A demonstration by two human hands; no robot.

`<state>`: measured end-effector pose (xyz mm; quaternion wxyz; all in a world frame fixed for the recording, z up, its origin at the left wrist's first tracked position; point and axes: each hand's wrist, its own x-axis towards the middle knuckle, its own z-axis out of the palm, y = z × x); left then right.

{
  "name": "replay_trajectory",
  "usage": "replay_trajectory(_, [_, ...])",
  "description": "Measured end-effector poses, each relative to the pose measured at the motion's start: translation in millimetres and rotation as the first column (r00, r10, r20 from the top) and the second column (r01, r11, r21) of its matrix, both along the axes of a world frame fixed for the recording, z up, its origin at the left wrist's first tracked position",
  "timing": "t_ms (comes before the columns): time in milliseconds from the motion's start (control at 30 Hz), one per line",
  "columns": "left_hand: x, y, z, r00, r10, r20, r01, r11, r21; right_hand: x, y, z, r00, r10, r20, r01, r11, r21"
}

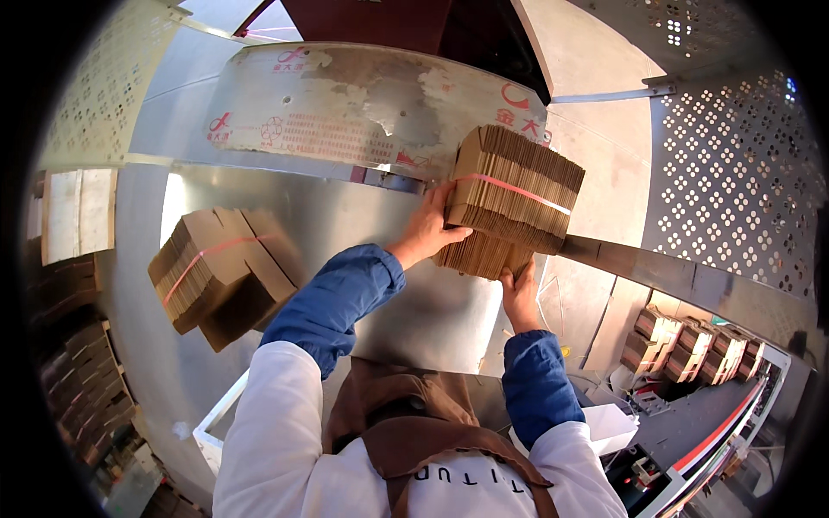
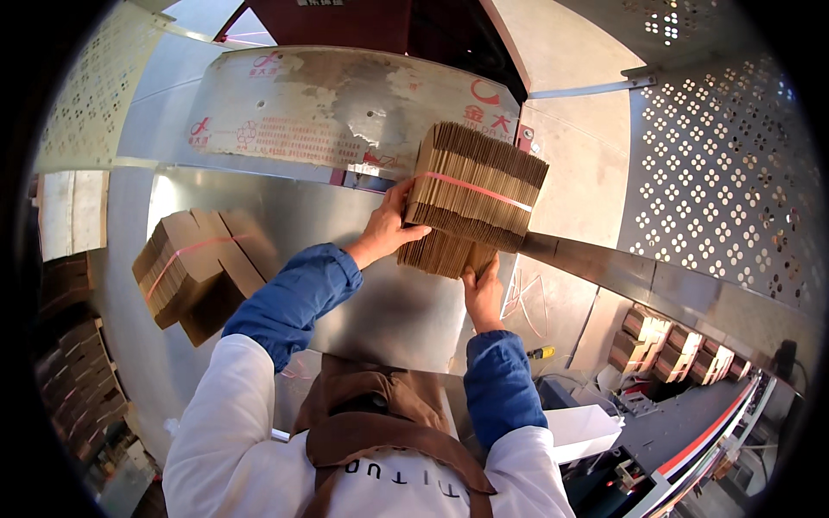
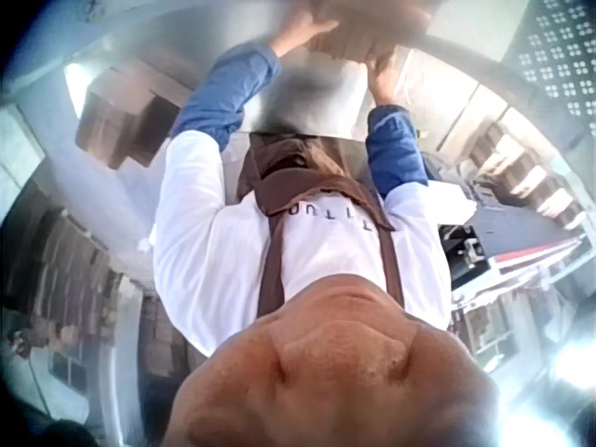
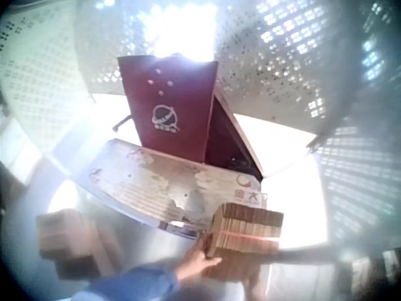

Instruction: The person repeatedly gathers stacks of flat cardboard pieces, places them on a strapping machine, and secures them with pink plastic straps. They then carry the bundles to a conveyor belt and return to repeat the process.

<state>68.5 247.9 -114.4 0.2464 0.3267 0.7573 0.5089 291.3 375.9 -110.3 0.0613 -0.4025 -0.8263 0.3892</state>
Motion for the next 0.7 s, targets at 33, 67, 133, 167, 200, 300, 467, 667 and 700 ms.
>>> replay_trajectory(33, [-0.3,-1.0,2.4,1.000,-0.007,-0.008,0.006,1.000,-0.021,-1.9,0.2,0.9,1.000,-0.001,-0.020,0.000,1.000,-0.011])
replay_trajectory(67, [1.0,-2.6,5.3,1.000,-0.014,-0.018,0.013,0.999,-0.043,-0.6,1.5,0.3,1.000,0.011,-0.023,-0.011,1.000,0.013])
replay_trajectory(133, [7.8,-9.3,12.7,0.999,0.002,-0.046,-0.004,0.999,-0.050,7.9,-0.4,-0.9,0.999,0.032,-0.025,-0.030,0.998,0.053])
replay_trajectory(167, [13.8,-17.8,13.9,0.999,-0.001,0.042,0.001,1.000,0.012,13.4,-9.2,2.6,0.998,0.044,0.038,-0.045,0.998,0.043])
replay_trajectory(200, [20.0,-30.9,13.5,0.992,-0.010,0.130,0.001,0.997,0.073,19.8,-23.0,7.0,0.993,0.056,0.101,-0.059,0.998,0.031])
replay_trajectory(300, [38.2,-96.6,23.7,0.970,0.018,0.242,-0.022,1.000,0.015,36.7,-87.5,51.2,0.987,0.089,0.133,-0.095,0.995,0.039])
replay_trajectory(467, [33.4,-230.0,31.9,0.861,0.395,0.319,-0.249,0.876,-0.413,32.7,-88.0,117.2,0.918,0.371,-0.138,-0.352,0.925,0.141])
replay_trajectory(667, [48.6,-234.0,52.4,0.811,0.559,0.174,-0.523,0.825,-0.213,-46.1,-28.3,59.7,0.770,0.573,-0.280,-0.634,0.740,-0.226])
replay_trajectory(700, [44.8,-235.3,43.6,0.824,0.559,0.093,-0.523,0.813,-0.258,-50.6,-30.6,58.5,0.791,0.529,-0.309,-0.612,0.685,-0.395])
